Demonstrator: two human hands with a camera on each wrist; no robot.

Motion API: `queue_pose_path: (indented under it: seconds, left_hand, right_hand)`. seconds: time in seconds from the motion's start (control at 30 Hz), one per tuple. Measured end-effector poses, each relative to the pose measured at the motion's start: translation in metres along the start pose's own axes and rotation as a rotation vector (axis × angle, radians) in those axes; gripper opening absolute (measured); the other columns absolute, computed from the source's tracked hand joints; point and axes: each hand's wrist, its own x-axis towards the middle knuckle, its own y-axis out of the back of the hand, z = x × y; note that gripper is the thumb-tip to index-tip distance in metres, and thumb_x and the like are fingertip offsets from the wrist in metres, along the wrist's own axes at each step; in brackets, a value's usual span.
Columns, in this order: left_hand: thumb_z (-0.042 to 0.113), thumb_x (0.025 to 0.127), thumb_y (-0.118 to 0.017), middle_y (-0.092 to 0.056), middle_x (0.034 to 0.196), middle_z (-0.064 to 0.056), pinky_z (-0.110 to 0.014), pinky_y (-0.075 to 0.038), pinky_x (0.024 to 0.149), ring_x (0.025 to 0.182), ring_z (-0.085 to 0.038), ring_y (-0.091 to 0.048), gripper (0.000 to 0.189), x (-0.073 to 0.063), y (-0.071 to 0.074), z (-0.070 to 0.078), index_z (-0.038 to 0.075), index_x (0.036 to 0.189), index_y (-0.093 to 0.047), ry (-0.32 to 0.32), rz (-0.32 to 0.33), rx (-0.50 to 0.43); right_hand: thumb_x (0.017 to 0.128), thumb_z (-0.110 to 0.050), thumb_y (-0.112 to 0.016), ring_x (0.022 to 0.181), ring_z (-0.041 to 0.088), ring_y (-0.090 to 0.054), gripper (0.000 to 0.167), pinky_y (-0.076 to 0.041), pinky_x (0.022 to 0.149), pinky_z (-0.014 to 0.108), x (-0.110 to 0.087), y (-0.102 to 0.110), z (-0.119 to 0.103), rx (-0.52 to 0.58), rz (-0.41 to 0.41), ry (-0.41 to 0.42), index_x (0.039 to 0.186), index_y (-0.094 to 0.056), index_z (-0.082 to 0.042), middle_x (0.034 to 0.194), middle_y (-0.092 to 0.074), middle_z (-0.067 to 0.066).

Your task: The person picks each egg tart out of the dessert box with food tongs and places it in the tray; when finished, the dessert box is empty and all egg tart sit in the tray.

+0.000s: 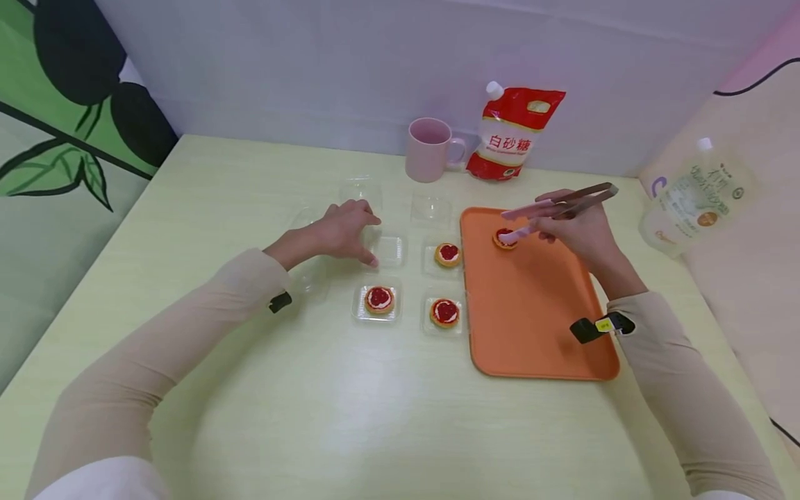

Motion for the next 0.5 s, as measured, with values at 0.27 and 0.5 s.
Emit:
queue_pose_path:
  seconds: [0.27,0.5]
  left_hand:
    - [0.038,0.078,-0.086,-0.045,0.143,-0.019,-0.052,-0.033,0.107,0.133,-0.035,-0.038,0.086,-0.003,0.001,-0.003,0.004,0.147,-0.047,-0.021,0.017,-0.016]
    - [0.037,0.081,-0.083,-0.047,0.141,-0.019,-0.057,-0.03,0.108,0.134,-0.037,-0.037,0.076,-0.022,0.01,0.001,0.007,0.144,-0.052,-0.091,0.095,-0.06]
  right_hand:
    - [0.09,-0.015,-0.075,0.063,0.008,-0.065,0.04,-0.055,0.063,0.021,-0.006,-0.018,-0.016,0.044,-0.02,-0.012,0.125,-0.06,-0.003,0.088,-0.074,-0.02]
    - [0.087,-0.011,-0.075,0.073,0.012,-0.069,0.036,-0.055,0.064,0.025,-0.011,-0.042,-0.037,0.07,-0.096,-0.021,0.121,-0.064,-0.004,0.092,-0.077,-0.012]
